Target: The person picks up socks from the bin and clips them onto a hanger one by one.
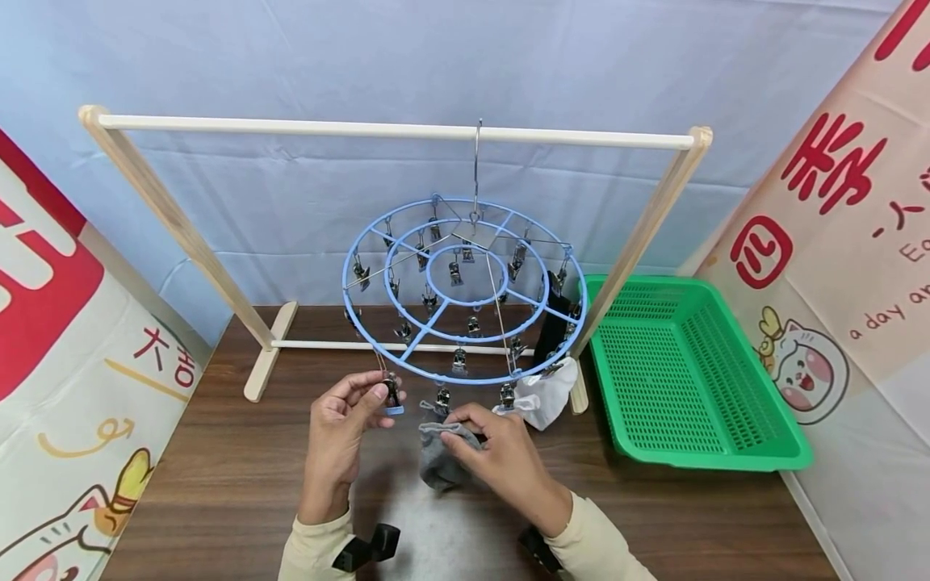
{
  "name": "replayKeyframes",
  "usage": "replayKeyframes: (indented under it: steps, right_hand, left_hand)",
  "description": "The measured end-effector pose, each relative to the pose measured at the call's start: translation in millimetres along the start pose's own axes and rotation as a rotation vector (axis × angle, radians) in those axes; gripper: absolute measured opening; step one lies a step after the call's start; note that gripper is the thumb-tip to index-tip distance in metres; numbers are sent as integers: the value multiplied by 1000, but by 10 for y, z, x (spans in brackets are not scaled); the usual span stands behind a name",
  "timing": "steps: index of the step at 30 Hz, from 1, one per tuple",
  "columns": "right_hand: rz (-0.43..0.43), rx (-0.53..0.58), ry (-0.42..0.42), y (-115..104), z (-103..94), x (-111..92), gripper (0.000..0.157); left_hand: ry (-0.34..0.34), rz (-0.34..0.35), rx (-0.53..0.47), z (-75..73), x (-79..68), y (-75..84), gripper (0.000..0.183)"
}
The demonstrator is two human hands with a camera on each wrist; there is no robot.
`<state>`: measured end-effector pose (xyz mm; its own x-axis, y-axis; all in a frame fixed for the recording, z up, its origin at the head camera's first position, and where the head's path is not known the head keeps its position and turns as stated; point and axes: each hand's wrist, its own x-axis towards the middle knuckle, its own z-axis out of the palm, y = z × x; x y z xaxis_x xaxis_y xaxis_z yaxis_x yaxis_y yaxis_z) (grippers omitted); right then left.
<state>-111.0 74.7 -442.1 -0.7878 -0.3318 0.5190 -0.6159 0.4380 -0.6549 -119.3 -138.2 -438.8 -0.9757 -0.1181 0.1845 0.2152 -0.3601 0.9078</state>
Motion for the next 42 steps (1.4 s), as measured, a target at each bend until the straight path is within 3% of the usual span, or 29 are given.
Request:
replayKeyframes:
  steps: [11, 17, 22, 30, 36, 42]
  right_hand:
    - [15, 12, -18, -38, 66, 39, 16]
    - [35, 26, -37, -45, 78, 49, 15]
    - [50, 52, -49, -56, 84, 56, 14]
    - [55, 44, -29, -32, 107, 42, 14]
    - [54, 32, -3, -19, 126, 43, 15]
    - [63, 18, 10, -28, 136, 51, 14]
  left_hand:
    - [23, -45, -1, 20, 10, -7, 34]
    - [3, -61, 10, 27, 15, -1, 33]
    - [-80, -58, -25, 17, 22, 4, 20]
    - [-345, 6, -77, -5, 21, -2, 11]
    - [-357, -28, -89, 51, -3, -27, 12]
    - [-362, 12, -146, 91, -23, -55, 11]
